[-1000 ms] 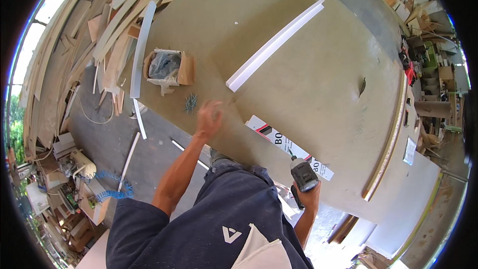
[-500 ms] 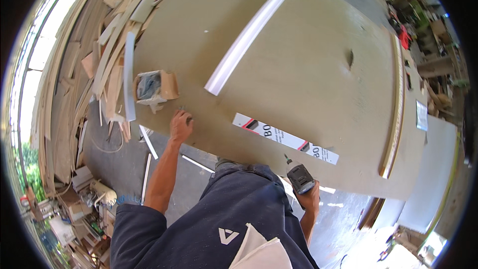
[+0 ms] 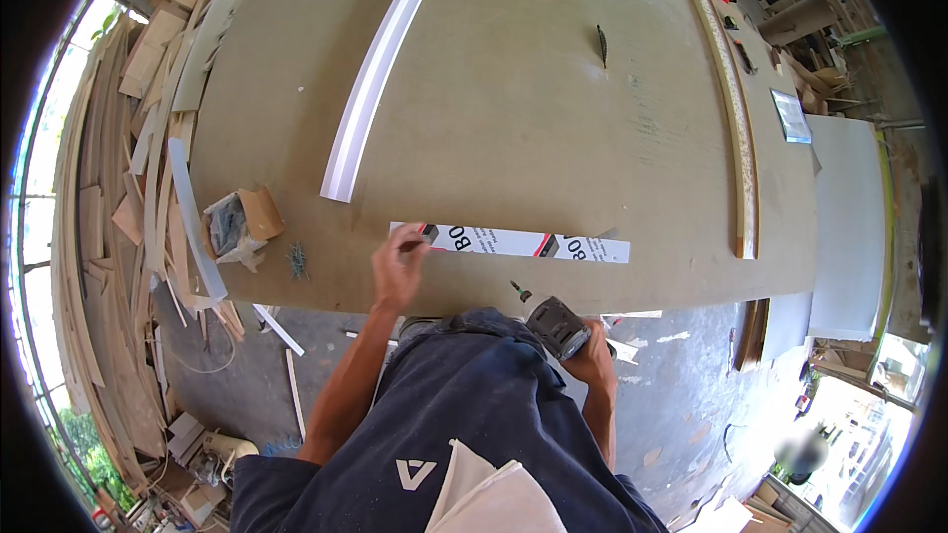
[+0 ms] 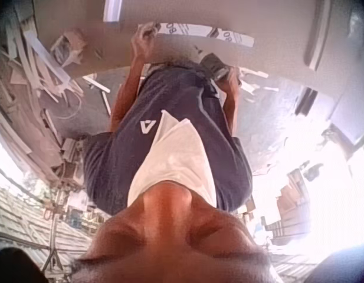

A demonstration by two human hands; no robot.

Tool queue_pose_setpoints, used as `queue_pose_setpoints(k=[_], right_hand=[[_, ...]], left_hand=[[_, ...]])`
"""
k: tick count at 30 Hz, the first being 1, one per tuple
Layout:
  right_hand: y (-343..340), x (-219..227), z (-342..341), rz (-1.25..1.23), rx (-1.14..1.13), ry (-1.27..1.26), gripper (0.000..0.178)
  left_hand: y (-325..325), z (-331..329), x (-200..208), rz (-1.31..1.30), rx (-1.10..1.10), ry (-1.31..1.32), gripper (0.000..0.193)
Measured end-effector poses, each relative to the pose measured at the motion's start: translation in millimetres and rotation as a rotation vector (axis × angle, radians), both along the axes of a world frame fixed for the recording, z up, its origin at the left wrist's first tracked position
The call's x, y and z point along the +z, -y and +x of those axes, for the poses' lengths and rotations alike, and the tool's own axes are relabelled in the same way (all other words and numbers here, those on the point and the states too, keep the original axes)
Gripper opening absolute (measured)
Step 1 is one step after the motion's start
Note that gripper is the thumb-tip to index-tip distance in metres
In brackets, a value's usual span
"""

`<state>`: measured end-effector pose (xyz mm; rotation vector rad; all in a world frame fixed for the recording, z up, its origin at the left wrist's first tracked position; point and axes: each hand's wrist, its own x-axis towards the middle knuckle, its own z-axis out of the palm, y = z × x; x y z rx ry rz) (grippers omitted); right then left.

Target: The person uses a cordless drill to drive screws into white wooden planks on a workbench. They pick up screws from a pile and secure them into the wood, occasionally repositioning the planks to access different areas.

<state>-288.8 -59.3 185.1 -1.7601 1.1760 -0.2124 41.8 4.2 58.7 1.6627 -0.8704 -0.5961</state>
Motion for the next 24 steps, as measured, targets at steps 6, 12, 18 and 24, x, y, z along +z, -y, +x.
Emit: queue_pose_setpoints(k=[6, 12, 18, 24], right_hand=[[0.6, 5.3, -2.9, 0.009, -0.009, -0.004, 0.043], [-2.2, 13.2, -9.5, -0.014, -0.034, -0.007, 0.041], [-6.2, 7.4, -19.7, -0.043, -0.047, -0.021, 0.04], [-3.5, 17.0, -8.9, -0.011, -0.061, -0.009, 0.03]], left_hand=[[53.9, -42.6, 1.8, 0.121, -0.372, 0.039, 0.009], [55.8, -46.4, -23.1, 0.066, -0.348, 0.217, 0.008], [53.1, -51.1, -30.8, 0.057, -0.326, 0.196, 0.009], [52.6, -51.2, -35.1, 0.071, -0.322, 0.225, 0.01]])
